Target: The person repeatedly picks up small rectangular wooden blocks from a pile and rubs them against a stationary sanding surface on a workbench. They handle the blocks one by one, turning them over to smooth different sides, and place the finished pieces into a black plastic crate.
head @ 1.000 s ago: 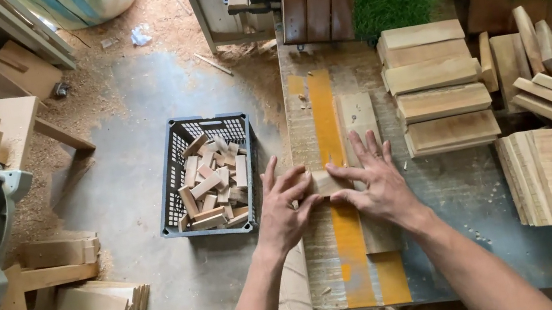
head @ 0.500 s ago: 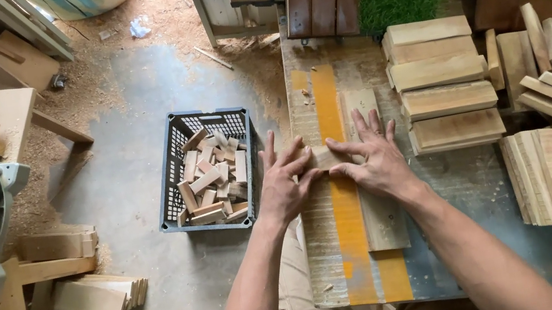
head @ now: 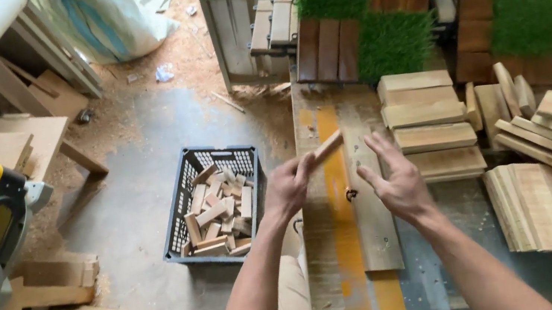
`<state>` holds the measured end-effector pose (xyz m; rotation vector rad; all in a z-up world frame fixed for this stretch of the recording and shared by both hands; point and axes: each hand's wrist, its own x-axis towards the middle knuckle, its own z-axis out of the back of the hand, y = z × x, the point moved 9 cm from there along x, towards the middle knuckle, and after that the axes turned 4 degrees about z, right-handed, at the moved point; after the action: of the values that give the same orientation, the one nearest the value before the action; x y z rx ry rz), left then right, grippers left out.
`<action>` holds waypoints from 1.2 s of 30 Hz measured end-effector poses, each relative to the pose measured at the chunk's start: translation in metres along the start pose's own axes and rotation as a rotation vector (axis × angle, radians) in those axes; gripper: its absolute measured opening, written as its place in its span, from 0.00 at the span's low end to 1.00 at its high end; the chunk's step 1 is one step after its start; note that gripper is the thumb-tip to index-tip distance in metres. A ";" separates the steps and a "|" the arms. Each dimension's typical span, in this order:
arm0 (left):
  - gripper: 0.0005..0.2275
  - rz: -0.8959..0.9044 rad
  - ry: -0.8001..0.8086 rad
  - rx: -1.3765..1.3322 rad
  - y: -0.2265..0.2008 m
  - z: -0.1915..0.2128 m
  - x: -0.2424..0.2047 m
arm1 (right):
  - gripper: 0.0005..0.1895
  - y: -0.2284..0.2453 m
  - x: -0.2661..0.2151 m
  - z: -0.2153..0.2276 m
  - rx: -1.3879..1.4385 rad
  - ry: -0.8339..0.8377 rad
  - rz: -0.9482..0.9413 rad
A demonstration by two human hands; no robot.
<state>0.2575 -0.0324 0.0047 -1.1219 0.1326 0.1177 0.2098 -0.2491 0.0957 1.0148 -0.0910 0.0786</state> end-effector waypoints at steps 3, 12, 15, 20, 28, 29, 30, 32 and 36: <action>0.23 0.138 0.228 -0.361 -0.032 -0.003 -0.063 | 0.46 -0.012 -0.023 -0.005 0.399 0.126 -0.111; 0.13 0.210 0.446 -0.553 -0.016 -0.009 -0.152 | 0.23 -0.049 -0.088 -0.014 0.607 0.176 -0.156; 0.20 0.248 0.362 -0.699 0.003 0.003 -0.153 | 0.11 -0.066 -0.109 -0.008 0.590 0.123 -0.270; 0.24 0.156 0.183 -0.754 0.027 0.002 -0.139 | 0.06 -0.085 -0.131 -0.019 0.624 0.121 -0.235; 0.26 0.014 0.344 -0.635 0.001 -0.016 -0.153 | 0.10 -0.117 -0.158 -0.045 0.889 0.211 -0.404; 0.28 0.026 0.323 -0.627 0.002 -0.017 -0.153 | 0.17 -0.123 -0.158 -0.044 0.862 0.153 -0.500; 0.29 0.042 0.291 -0.619 0.004 -0.016 -0.155 | 0.25 -0.128 -0.160 -0.044 0.834 0.107 -0.597; 0.29 0.090 0.214 -0.635 0.008 -0.013 -0.158 | 0.29 -0.102 -0.159 -0.040 0.902 0.165 -0.566; 0.28 0.113 0.006 -0.768 0.019 -0.001 -0.161 | 0.34 -0.076 -0.147 -0.029 0.860 0.172 -0.414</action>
<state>0.0961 -0.0291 0.0142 -1.8807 0.1608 0.2807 0.0727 -0.2678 -0.0003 1.8589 0.3407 -0.1914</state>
